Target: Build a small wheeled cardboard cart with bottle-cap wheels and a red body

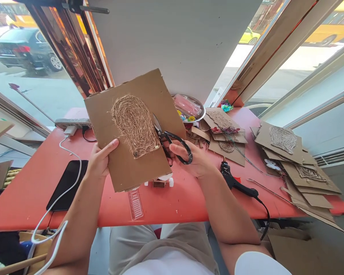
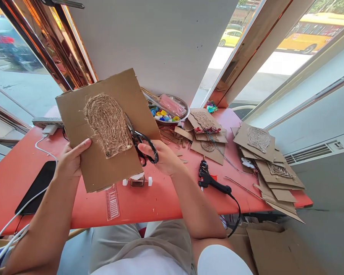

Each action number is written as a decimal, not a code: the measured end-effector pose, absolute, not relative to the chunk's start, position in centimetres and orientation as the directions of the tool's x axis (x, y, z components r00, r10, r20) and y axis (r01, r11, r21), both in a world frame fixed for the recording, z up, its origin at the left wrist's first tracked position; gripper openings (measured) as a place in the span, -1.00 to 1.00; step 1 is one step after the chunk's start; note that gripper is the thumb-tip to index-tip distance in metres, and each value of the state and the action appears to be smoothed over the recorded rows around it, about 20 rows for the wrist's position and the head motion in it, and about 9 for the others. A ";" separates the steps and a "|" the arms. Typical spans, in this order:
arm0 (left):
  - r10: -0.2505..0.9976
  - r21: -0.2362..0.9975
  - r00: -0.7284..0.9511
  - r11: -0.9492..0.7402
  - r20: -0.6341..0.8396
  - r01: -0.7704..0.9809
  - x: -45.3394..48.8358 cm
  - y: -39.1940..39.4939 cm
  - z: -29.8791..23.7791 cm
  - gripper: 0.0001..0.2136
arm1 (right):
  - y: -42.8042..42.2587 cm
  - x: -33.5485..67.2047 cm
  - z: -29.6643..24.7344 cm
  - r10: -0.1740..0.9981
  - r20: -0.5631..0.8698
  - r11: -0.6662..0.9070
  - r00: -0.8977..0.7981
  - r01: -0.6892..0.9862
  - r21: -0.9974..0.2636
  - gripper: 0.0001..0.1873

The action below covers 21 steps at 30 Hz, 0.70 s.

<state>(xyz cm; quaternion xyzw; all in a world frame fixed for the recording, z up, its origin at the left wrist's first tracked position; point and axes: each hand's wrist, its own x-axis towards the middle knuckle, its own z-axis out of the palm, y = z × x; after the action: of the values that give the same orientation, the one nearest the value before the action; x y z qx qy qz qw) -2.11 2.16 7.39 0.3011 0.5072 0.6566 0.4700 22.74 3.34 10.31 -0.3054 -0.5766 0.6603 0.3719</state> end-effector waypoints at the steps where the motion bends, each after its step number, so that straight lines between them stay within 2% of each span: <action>1: 0.919 0.951 -0.390 -0.061 -0.065 -0.302 -2.1 2.2 7.4 -0.49 | 3.2 22.5 10.4 0.860 0.038 -0.020 -0.509 -0.109 -0.994 -0.25; 5: 0.920 0.962 -0.391 -0.105 -0.003 -0.254 -2.0 2.1 7.4 -0.43 | 2.9 21.5 10.3 0.914 0.026 0.014 -0.406 -0.033 -0.999 -0.14; 12: 0.926 0.968 -0.375 -0.131 0.043 -0.214 -2.3 1.9 7.4 -0.32 | 3.4 21.3 9.3 0.921 0.059 0.052 -0.384 -0.028 -0.998 -0.10; 21: 0.939 0.970 -0.343 -0.090 0.007 -0.226 -2.1 1.9 7.0 -0.29 | 4.4 21.7 7.4 0.947 -0.033 -0.076 -0.320 -0.122 -0.990 -0.26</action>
<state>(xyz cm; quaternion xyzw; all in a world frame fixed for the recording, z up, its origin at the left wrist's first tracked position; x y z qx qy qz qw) -2.06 1.91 7.04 0.3549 0.5025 0.6474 0.4500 21.70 4.45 7.39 -0.3926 -0.5252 0.6197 0.4313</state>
